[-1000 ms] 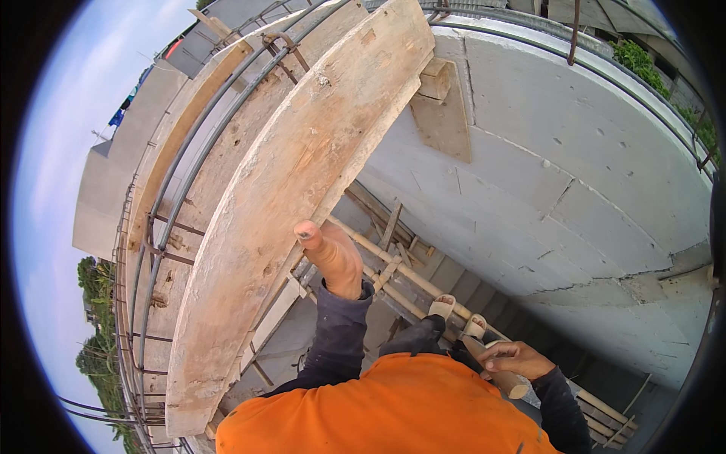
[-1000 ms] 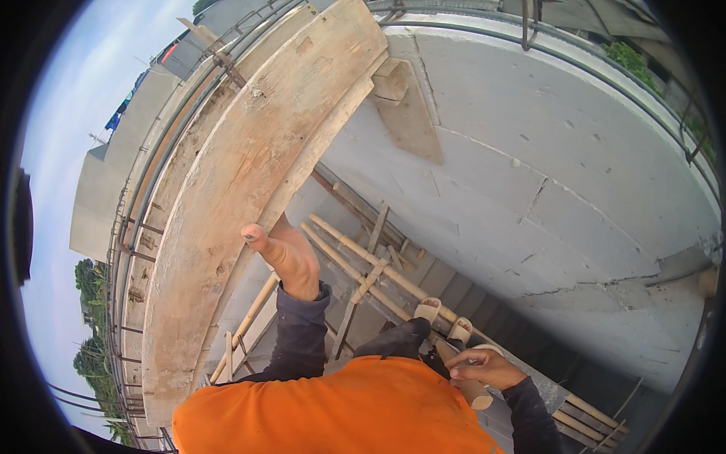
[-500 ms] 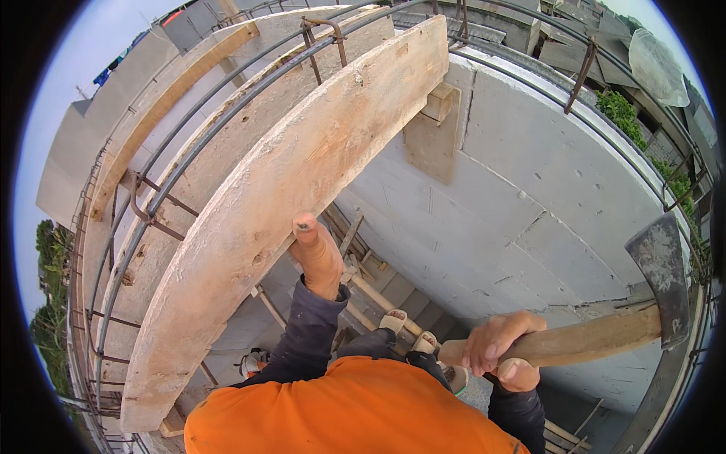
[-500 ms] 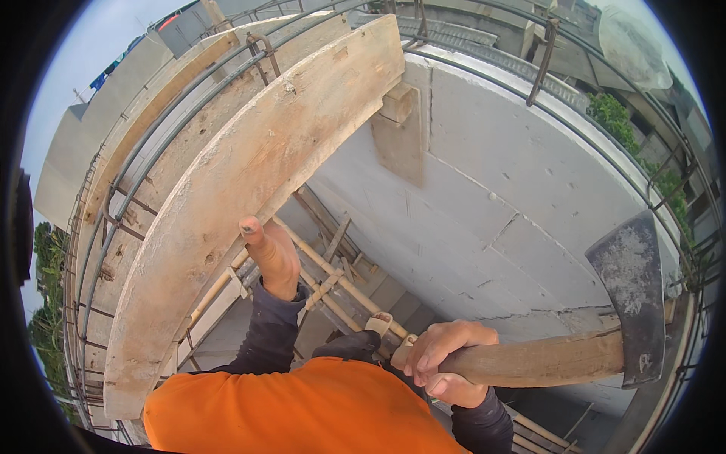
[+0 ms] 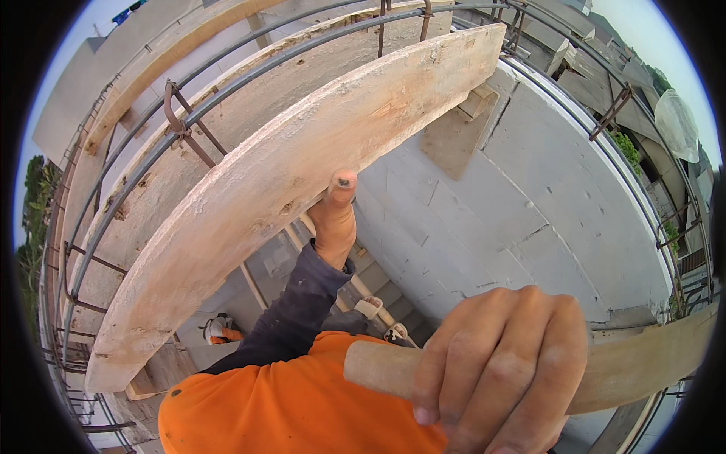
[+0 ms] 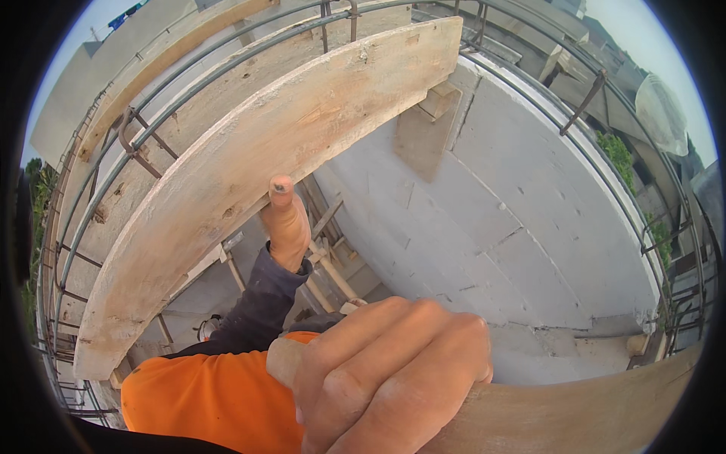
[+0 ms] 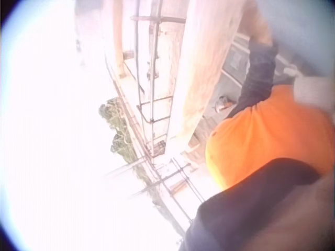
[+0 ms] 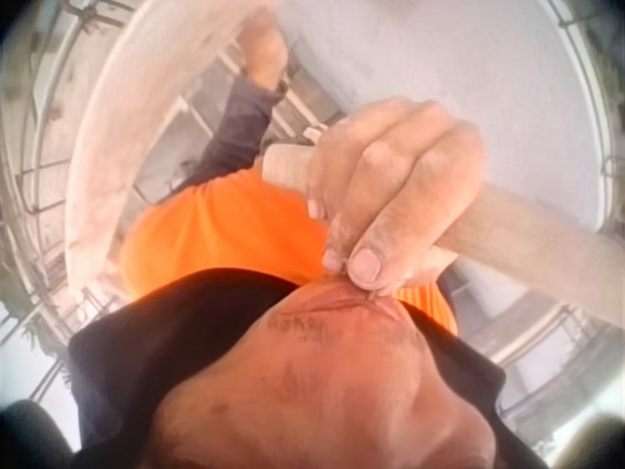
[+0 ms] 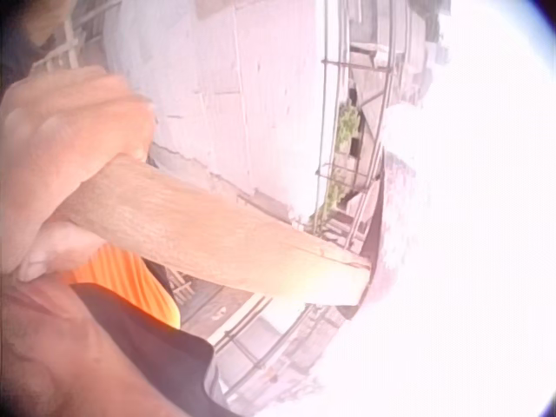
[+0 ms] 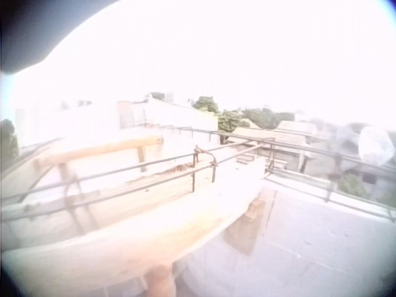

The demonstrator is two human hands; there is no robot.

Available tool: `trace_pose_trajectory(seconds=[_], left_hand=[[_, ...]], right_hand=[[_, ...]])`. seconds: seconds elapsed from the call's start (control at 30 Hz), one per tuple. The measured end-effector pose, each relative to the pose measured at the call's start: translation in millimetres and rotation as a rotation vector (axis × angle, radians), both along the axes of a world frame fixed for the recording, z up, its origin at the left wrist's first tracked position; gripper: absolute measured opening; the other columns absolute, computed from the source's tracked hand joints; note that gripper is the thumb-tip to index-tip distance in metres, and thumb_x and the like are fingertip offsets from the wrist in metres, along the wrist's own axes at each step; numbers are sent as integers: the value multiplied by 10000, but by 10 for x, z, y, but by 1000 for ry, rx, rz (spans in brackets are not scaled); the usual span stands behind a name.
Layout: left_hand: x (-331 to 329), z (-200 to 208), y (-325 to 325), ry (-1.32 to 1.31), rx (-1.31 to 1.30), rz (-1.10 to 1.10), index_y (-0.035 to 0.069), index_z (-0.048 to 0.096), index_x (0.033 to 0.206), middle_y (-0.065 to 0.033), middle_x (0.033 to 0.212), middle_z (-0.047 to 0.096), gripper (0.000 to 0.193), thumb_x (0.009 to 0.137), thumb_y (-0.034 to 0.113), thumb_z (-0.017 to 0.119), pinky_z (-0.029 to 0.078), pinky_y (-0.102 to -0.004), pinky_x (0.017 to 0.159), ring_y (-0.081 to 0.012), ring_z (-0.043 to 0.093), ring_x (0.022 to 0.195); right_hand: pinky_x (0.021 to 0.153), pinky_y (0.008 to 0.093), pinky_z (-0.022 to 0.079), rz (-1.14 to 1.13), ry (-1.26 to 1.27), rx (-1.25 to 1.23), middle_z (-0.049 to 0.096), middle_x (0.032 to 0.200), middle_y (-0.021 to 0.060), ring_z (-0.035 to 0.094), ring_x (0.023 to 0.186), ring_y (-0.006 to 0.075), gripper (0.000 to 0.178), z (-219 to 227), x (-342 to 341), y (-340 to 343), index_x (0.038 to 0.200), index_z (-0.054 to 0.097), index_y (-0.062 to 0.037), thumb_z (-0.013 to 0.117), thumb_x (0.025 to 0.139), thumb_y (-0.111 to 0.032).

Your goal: The person fits a curved wooden board into a concrete wall structure, using a hatchet to trim and hammer it into place and securing it with small nails.

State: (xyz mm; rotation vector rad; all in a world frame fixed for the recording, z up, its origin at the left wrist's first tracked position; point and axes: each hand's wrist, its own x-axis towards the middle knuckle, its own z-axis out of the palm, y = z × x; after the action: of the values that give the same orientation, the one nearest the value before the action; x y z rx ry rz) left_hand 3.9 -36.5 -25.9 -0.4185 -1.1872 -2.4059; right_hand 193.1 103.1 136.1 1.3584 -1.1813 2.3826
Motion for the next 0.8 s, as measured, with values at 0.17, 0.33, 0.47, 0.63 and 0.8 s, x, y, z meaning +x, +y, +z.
trace_pose_trajectory(seconds=[0.17,0.33,0.47,0.63,0.8], left_hand=[[30,16,-53,-5,-92,9,87,427,1530,-27,1486,485,911,831,422,906,299,-374,1196,-169,458,1362],[81,145,0,93,-166,60,51,541,1423,-101,1393,559,735,875,411,872,414,-404,1119,-214,543,1268],[24,80,-20,154,-190,134,36,588,1368,-100,1371,584,650,898,399,853,436,-403,1100,-220,560,1249],[108,223,8,123,-157,29,60,693,1228,-85,1305,643,458,932,385,822,477,-382,1053,-216,611,1179],[107,96,-46,134,-276,67,69,723,1183,-70,1180,698,416,964,418,782,506,-358,997,-181,641,1090]], right_hand=[[689,406,652,-26,-81,-22,743,776,135,708,672,217,79,-20,-69,-10,941,748,-36,813,899,-56],[674,395,644,53,24,2,736,758,145,707,673,201,126,-3,-224,-31,972,736,-26,823,896,-76],[650,298,575,97,167,43,721,748,65,663,637,165,146,19,-302,-104,952,748,-67,838,901,-170],[612,299,560,-8,85,26,708,718,60,645,602,162,154,61,-291,-243,905,743,-61,842,898,-180],[628,335,584,-17,-26,-59,719,766,77,677,666,174,227,-151,-276,-341,986,738,-42,846,890,-217]])
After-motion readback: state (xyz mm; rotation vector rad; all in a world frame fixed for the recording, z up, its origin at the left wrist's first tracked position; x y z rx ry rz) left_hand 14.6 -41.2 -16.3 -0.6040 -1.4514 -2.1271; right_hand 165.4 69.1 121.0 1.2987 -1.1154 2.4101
